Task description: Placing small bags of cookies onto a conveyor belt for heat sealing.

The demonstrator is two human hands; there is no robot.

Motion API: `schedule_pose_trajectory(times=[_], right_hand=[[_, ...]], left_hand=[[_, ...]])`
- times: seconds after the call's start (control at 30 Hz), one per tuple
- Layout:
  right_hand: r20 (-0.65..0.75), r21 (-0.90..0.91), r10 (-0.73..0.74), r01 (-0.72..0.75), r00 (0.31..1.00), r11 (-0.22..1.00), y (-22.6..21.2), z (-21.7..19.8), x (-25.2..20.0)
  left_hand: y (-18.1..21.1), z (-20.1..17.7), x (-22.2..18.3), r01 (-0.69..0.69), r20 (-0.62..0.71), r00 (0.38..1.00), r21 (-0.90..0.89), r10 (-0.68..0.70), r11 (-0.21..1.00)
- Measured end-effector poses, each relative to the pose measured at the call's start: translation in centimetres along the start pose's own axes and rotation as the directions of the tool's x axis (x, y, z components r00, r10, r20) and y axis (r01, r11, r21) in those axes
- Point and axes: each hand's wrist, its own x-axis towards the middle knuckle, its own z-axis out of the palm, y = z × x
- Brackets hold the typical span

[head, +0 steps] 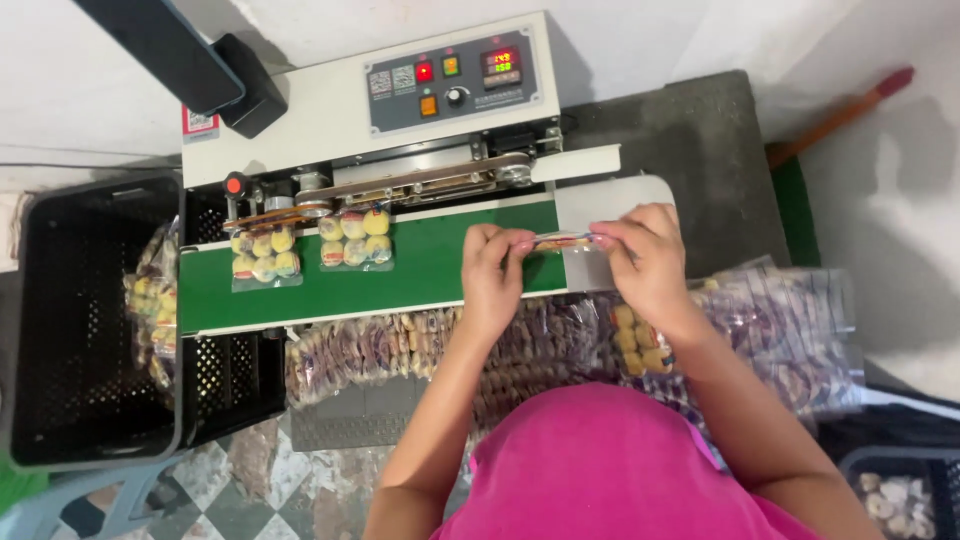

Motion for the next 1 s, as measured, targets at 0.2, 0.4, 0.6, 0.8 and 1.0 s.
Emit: schedule_pose_trajectory(times=[0.2,0.4,0.6,0.8,1.0], right_hand=[[-0.055,0.173,0.364,-0.35,0.93,0.921,5.0,2.2,1.7],[-0.111,0.274,0.588,-0.544,0.801,0.793,11.2,6.4,4.0],[-0.053,0.033,0.538,-0.537,0.841,0.843,10.1,12.5,5.5],[0.074,0.075,0.57,-0.574,0.818,0.815,7.2,8.6,5.8],[0.127,-0.487,0.459,-0.348,0.879,0.801,3.3,-4.5,-6.2]], left_hand=[[-6.0,7.5,2.3,0.523,0.091,0.773,-0.652,-0.628,0.549],[-5.4,7.8,3.7,0.579,0.218,0.648,-0.763,-0.73,0.286],[-6.3,3.5,0.6,0.307,-0.088,0.78,-0.809,-0.619,0.501],[-7.4,-0.3,-2.7,0.26,-0.121,0.868,-0.715,-0.481,0.649],[-8.5,-1.3,-2.5,0.148,-0.184,0.921,-0.648,-0.343,0.747]])
